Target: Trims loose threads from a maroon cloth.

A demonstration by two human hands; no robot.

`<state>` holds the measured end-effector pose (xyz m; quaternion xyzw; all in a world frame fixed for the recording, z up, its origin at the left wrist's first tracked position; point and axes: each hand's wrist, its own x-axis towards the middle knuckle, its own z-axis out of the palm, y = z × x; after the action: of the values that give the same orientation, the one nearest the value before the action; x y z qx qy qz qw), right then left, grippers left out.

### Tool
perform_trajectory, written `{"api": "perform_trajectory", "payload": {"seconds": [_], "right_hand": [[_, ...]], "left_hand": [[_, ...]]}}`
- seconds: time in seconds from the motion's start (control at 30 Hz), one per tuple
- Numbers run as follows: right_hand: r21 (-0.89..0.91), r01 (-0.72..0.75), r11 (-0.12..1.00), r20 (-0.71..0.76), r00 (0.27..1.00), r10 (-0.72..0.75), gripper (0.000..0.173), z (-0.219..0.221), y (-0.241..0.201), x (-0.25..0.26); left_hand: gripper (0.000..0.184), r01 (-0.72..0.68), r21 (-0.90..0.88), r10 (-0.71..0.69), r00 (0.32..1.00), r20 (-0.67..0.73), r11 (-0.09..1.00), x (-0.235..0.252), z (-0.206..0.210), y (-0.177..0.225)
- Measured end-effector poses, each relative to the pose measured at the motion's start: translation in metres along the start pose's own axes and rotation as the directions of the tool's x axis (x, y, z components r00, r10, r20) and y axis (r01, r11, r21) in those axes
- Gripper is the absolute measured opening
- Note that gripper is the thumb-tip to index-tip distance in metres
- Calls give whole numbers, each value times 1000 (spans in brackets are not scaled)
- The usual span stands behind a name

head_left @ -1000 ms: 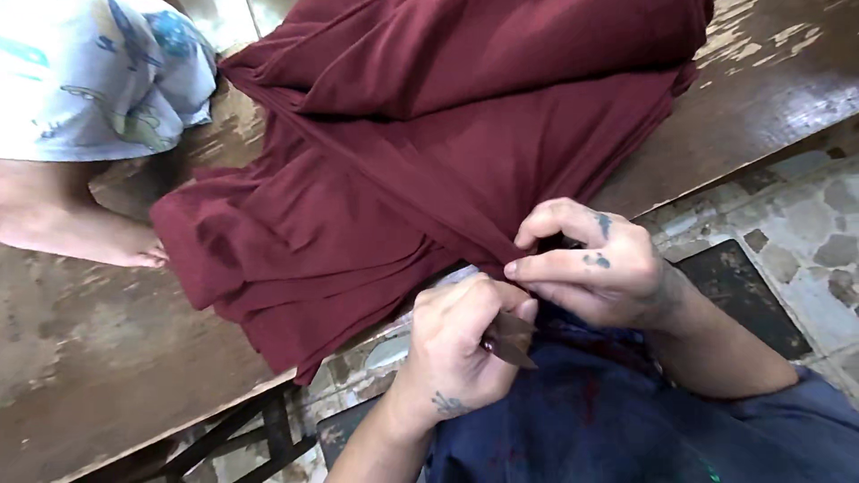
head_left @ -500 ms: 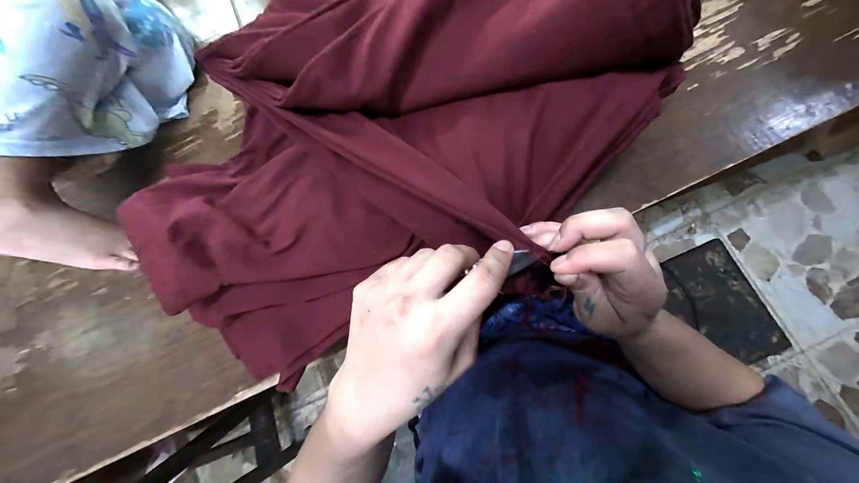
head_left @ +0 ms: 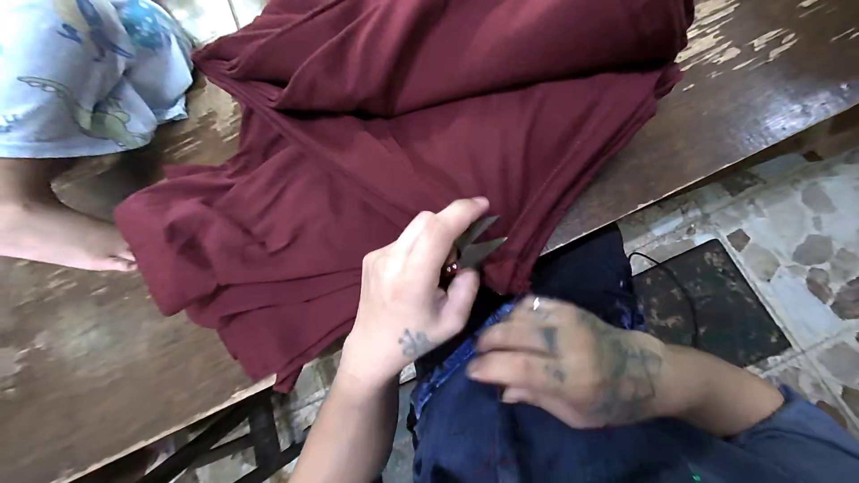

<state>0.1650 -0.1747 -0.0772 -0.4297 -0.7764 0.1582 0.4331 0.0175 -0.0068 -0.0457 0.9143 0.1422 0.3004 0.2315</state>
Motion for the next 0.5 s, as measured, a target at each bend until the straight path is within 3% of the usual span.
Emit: {"api": "perform_trajectory", "payload": {"seconds": [0.03, 0.07, 0.1, 0.17, 0.3, 0.4, 0.5], "right_hand": [[-10, -11, 1000, 166, 986, 12, 33, 1, -5, -2], [-8, 7, 1000, 240, 971, -5, 42, 2, -6, -4], [11, 36, 999, 234, 971, -38, 39, 2, -4, -6], [-1, 68, 998, 159, 985, -67, 19, -8, 2, -10], [-131, 29, 991, -95, 995, -41, 32, -35, 9, -8], [-279, -36, 960, -328, 943, -61, 23, -43, 20, 4], [-459, -89, 884, -371, 923, -99, 29, -37, 37, 31]], "left_hand": [[26, 35, -8, -35, 999, 8, 999, 2, 2, -4], [17, 85, -21, -84, 996, 25, 996, 4, 2, -5], [16, 138, -48, -136, 990, 37, 989, 8, 0, -4], [18, 218, -103, -214, 975, 55, 970, 13, -3, -1], [19, 294, -132, -272, 948, 163, 947, 22, -14, 1], [19, 319, -175, -278, 935, 222, 932, 26, -18, -1], [19, 349, -210, -295, 922, 249, 913, 28, -19, -3]]}}
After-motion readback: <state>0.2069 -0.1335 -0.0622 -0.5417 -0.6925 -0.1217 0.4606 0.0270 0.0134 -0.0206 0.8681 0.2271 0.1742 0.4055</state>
